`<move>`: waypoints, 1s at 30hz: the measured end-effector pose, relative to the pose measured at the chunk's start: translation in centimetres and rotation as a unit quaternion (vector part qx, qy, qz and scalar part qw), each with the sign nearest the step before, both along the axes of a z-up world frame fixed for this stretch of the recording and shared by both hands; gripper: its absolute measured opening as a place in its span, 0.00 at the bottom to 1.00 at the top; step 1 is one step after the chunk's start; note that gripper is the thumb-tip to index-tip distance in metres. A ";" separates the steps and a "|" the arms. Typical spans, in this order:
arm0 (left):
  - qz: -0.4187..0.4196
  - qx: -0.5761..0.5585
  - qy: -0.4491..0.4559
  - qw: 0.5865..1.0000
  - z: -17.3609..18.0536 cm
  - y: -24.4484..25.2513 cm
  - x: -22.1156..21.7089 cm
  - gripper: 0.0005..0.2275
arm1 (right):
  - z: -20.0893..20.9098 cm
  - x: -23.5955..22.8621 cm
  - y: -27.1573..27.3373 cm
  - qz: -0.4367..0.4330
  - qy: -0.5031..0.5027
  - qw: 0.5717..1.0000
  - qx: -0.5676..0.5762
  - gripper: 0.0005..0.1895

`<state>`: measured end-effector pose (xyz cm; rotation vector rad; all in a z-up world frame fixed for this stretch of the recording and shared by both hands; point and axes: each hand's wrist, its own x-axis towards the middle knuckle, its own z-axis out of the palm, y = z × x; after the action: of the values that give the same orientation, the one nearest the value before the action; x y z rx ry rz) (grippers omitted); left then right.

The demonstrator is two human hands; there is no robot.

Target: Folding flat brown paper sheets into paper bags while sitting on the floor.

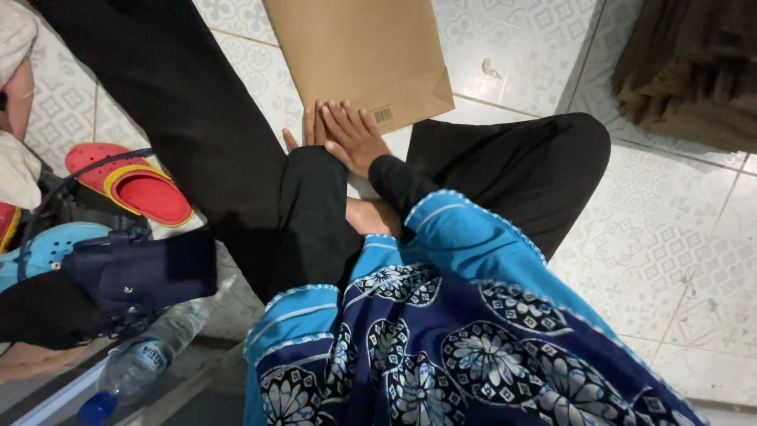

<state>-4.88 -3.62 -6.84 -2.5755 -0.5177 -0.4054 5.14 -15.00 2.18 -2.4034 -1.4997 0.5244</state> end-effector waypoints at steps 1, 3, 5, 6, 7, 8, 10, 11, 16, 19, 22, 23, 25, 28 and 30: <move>-0.007 -0.037 0.007 0.999 0.2 -0.1 -0.2 0.24 | -0.5 1.0 -0.6 0.020 -0.041 0.997 -0.058 0.35; -0.015 -0.074 0.014 0.997 1.9 -0.2 -0.4 0.24 | -0.6 3.2 -2.1 0.039 -0.083 0.989 -0.115 0.34; -0.040 -0.301 0.073 0.950 4.8 -0.2 -0.7 0.25 | 0.1 5.5 -3.9 0.025 -0.074 0.980 -0.180 0.37; -0.039 -0.301 0.073 0.950 5.4 -0.4 -0.7 0.25 | 0.1 6.3 -4.2 0.027 -0.075 0.980 -0.181 0.37; -0.033 -0.320 0.087 0.943 6.1 -0.4 -0.6 0.25 | 0.1 6.9 -4.6 0.023 -0.069 0.981 -0.177 0.37; -0.026 -0.338 0.102 0.935 6.9 -0.5 -0.6 0.25 | 0.1 7.6 -4.9 0.019 -0.063 0.983 -0.174 0.38; -0.023 -0.333 0.098 0.937 6.6 -0.4 -0.5 0.25 | 0.1 9.2 -5.9 -0.009 -0.073 0.982 -0.173 0.35; -0.017 -0.335 0.099 0.937 6.4 -0.7 -0.8 0.25 | 0.0 9.8 -6.5 -0.034 -0.077 0.980 -0.178 0.33; -0.009 -0.355 0.111 0.928 7.8 -1.0 -0.8 0.25 | -0.3 15.2 -10.1 -0.144 -0.080 0.961 -0.221 0.36; -0.001 -0.365 0.133 0.921 7.3 -0.7 -0.2 0.26 | 0.2 15.1 -9.5 -0.193 -0.077 0.948 -0.240 0.38; 0.009 -0.362 0.173 0.916 8.0 -1.4 0.4 0.31 | -0.4 13.6 -9.3 -0.237 -0.070 0.946 -0.212 0.39; 0.020 -0.354 0.191 0.915 8.6 -1.7 0.7 0.33 | -0.8 13.3 -9.3 -0.248 -0.064 0.950 -0.180 0.40; 0.028 -0.341 0.144 0.928 6.6 -2.8 2.2 0.36 | -3.5 13.8 -9.3 -0.230 -0.132 0.962 -0.064 0.42; 0.046 -0.333 0.096 0.937 3.4 -5.2 3.0 0.39 | -6.0 14.2 -10.9 -0.220 -0.177 0.957 0.061 0.50; 0.064 -0.324 0.074 0.941 3.3 -4.8 5.1 0.39 | -5.3 16.5 -9.7 -0.223 -0.169 0.956 0.090 0.56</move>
<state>0.24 -8.46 -3.58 -3.1341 -0.8748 0.0239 21.61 -24.67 -3.16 -2.6528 -0.9963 -0.1222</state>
